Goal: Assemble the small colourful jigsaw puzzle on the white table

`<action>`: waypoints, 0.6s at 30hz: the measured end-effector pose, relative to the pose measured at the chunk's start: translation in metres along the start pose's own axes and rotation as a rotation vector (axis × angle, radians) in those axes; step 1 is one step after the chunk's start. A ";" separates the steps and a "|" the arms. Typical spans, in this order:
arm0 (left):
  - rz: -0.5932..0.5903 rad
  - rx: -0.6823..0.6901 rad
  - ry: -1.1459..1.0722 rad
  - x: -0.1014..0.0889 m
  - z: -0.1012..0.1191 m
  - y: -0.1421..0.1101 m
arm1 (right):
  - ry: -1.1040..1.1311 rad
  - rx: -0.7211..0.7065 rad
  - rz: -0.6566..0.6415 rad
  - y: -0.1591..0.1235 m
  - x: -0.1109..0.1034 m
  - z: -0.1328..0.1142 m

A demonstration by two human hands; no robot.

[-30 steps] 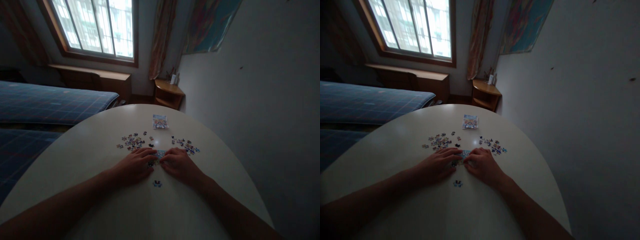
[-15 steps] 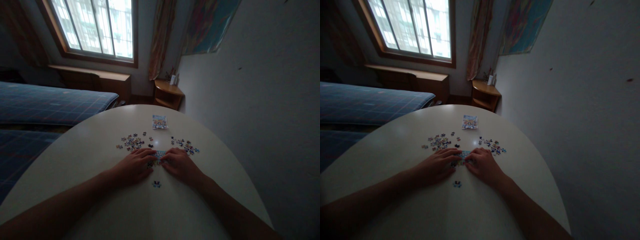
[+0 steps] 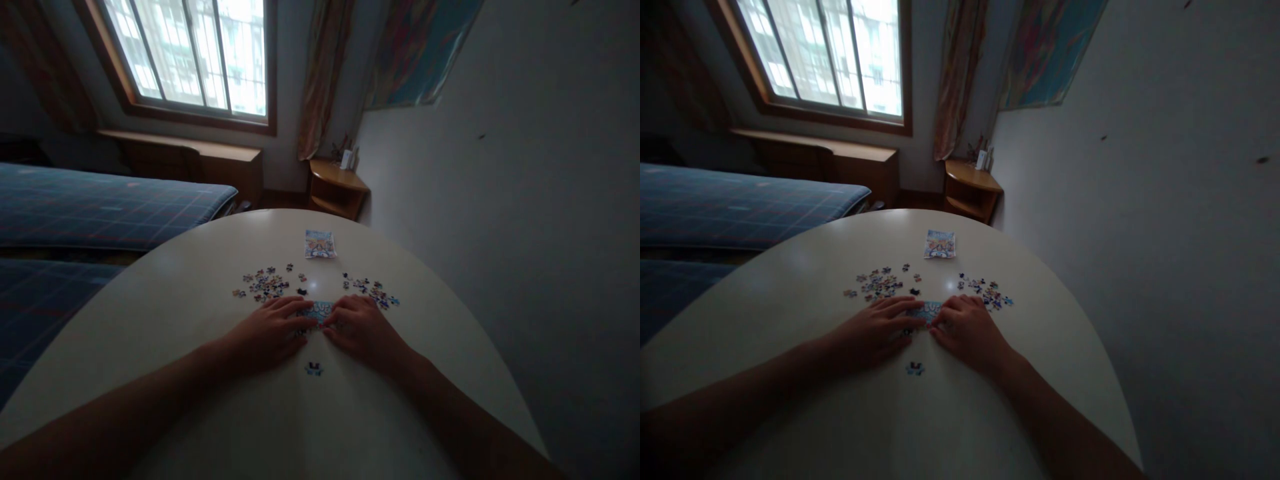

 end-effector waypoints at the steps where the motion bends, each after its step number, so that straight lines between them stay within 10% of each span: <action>1: -0.010 0.010 0.023 0.000 0.001 0.000 | -0.004 -0.009 0.001 0.000 -0.001 -0.001; 18: -0.022 0.106 0.141 0.002 0.009 -0.001 | -0.061 -0.121 0.032 -0.001 -0.007 -0.005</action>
Point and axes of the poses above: each hand's wrist, its own y-axis towards the middle knuckle, its own x-axis out of the palm, z = x × y, the point moved 6 cm from there along y, towards the middle knuckle, and after that the axes turned 2 degrees about x, right-handed, at the moved point
